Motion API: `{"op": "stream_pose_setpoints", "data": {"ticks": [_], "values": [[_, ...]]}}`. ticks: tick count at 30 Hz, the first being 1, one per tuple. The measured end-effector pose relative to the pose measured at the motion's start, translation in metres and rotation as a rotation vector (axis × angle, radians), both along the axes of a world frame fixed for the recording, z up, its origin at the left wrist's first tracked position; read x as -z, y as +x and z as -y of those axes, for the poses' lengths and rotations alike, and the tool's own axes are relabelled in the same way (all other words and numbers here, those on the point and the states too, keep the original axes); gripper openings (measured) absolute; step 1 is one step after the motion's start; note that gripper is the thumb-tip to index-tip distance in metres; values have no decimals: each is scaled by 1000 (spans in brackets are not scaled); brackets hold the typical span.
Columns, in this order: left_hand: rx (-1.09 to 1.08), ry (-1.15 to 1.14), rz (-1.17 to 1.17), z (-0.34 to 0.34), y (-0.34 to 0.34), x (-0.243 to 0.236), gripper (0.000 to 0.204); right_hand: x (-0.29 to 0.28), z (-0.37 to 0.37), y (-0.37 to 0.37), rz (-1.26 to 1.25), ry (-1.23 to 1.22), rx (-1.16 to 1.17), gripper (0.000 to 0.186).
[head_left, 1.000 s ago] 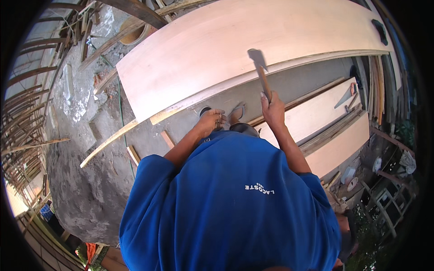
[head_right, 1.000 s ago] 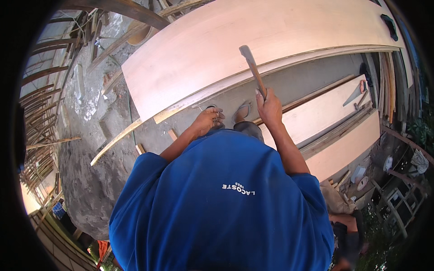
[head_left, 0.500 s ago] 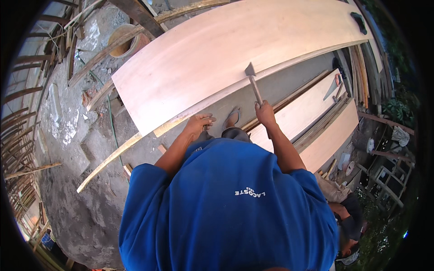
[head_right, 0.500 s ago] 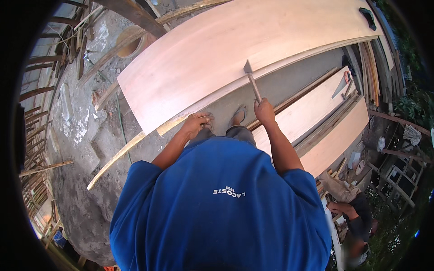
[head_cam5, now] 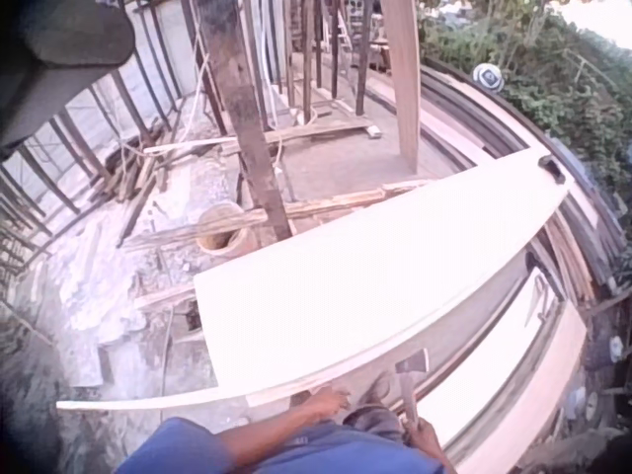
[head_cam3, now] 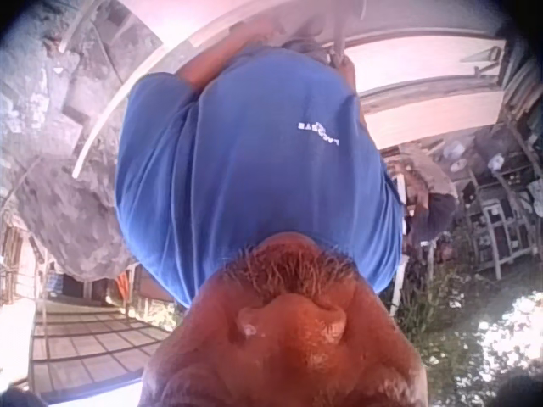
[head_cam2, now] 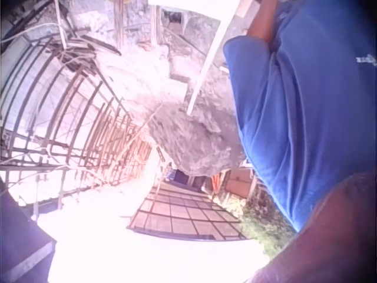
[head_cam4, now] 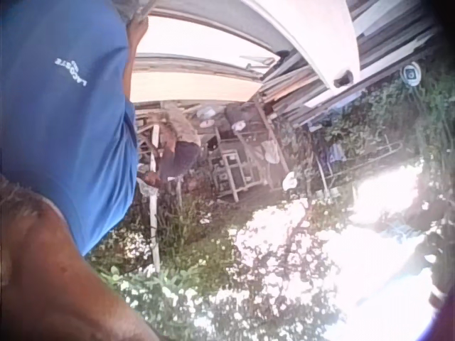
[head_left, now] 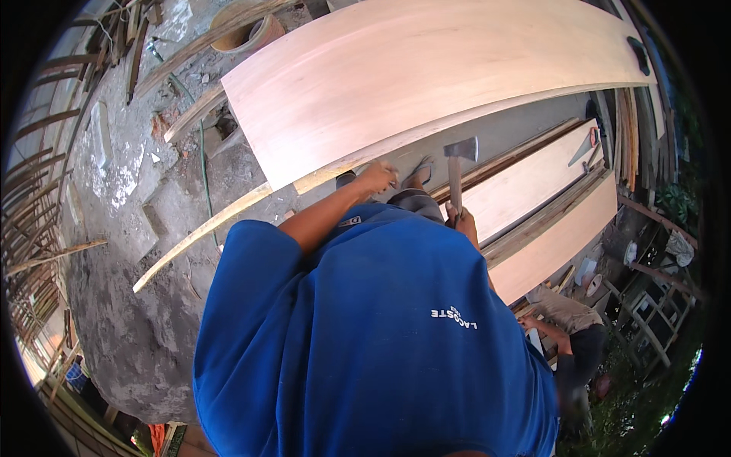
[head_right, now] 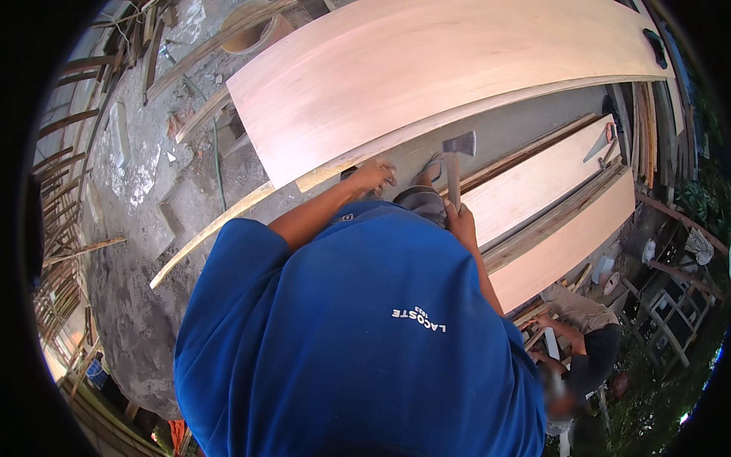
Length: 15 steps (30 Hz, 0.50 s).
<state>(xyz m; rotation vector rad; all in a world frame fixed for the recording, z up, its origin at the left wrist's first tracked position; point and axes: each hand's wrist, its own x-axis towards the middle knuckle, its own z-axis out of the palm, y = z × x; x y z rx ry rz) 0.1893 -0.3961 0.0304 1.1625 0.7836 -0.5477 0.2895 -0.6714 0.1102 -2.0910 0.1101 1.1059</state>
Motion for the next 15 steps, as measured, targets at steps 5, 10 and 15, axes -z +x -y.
{"op": "stream_pose_setpoints", "data": {"ticks": [5, 10, 15], "values": [[-61, -267, -68, 16, -21, -2, 42, -23, -21, -38, 107, 51, 56, 30], [30, -415, 17, 29, 4, -28, 48, -41, -55, -15, -173, 426, 71, 26], [61, -221, 92, 38, 28, -47, 44, -9, -67, 0, -42, 388, -95, 23]]}}
